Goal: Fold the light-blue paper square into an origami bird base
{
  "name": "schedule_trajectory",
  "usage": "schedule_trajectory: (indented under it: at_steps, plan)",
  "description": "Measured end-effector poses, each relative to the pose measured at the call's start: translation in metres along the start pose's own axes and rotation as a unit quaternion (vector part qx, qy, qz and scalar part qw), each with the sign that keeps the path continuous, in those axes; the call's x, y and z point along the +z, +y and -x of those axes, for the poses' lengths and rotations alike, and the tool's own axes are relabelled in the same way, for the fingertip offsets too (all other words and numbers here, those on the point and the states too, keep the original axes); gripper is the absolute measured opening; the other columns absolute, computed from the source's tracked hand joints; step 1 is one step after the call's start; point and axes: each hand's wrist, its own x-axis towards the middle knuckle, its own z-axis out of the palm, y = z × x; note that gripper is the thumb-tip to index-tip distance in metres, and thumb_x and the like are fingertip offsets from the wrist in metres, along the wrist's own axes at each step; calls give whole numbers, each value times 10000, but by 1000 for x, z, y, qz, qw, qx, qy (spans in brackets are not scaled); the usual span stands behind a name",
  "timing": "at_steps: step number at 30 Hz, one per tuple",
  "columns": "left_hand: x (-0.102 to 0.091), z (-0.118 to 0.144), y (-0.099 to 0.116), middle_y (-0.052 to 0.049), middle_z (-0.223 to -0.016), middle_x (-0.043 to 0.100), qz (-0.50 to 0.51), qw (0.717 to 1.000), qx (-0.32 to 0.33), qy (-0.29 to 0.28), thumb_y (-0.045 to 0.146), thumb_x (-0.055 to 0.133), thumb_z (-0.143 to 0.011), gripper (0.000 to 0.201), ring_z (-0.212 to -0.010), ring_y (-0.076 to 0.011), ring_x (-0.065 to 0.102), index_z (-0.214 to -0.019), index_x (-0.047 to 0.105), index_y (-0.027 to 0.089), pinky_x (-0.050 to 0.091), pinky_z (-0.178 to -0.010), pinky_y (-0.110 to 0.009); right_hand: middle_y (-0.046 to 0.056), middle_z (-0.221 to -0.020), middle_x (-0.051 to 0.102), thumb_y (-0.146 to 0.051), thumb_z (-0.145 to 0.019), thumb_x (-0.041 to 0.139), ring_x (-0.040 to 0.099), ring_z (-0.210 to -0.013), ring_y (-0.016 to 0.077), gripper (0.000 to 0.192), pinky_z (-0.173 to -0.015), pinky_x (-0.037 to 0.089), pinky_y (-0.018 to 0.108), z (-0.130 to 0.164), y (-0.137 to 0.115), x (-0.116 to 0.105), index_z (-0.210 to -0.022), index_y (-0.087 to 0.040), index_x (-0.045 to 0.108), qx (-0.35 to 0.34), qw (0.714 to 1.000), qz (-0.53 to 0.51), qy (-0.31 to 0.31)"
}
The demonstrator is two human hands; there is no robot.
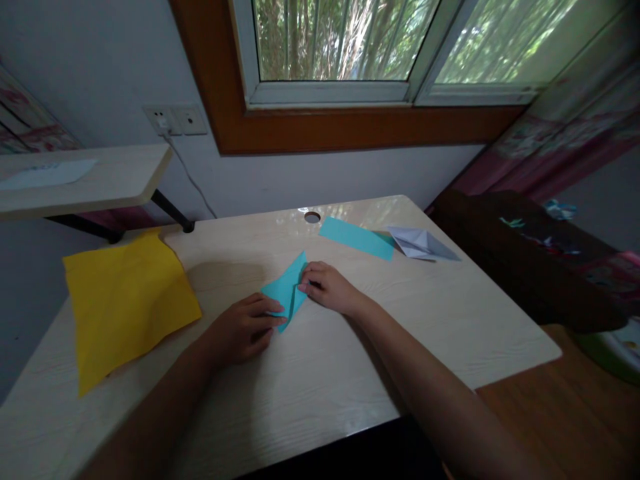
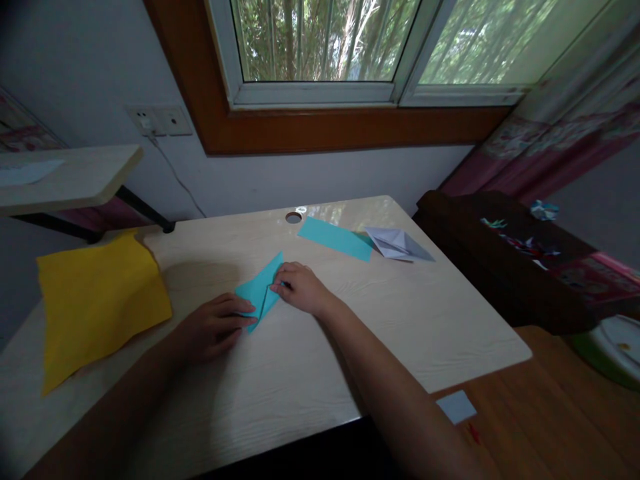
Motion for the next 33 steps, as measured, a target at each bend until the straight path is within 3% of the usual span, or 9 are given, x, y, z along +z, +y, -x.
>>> schedule_trajectory:
  at_steps: [8, 18, 23, 33]
  plan:
    - [-2, -1, -1, -104, -1261, 678, 1, 1000, -2, -7, 166, 597, -912, 333, -1156, -244, 610, -1222, 704, 224, 526, -1020, -453, 69, -910, 626, -312, -1010, 554, 583, -909, 206, 202, -840, 467, 352, 2, -7, 1, -864, -192, 627, 17, 1000, 14, 16]
    - [-3, 2, -6, -77, -1331, 663, -6, 1000, 9, -19, 188, 583, -956, 330, -1226, -236, 589, -1265, 681, 250, 494, -1072, -450, 68, -974, 631, -273, -1031, 507, 603, -925, 178, 190, -850, 503, 337, 8, -10, -20, -986, -198, 676, -19, 990, -130, -48]
    - [0, 4, -9, -82, -1329, 663, -14, 1000, 11, -14, 183, 571, -968, 326, -1210, -231, 601, -1265, 684, 258, 506, -1056, -445, 66, -1080, 679, -321, -989, 618, 632, -1037, 177, 170, -946, 509, 345, 12, -7, -29, -1084, -226, 724, -15, 974, -209, -84]
    - [1, 5, -7, -92, -1346, 665, -25, 999, 28, -13, 185, 578, -959, 306, -1249, -244, 599, -1229, 707, 249, 503, -1078, -472, 44, -899, 709, -351, -996, 603, 645, -917, 187, 207, -891, 499, 349, 5, -15, -12, -884, -217, 714, 19, 992, -127, -7]
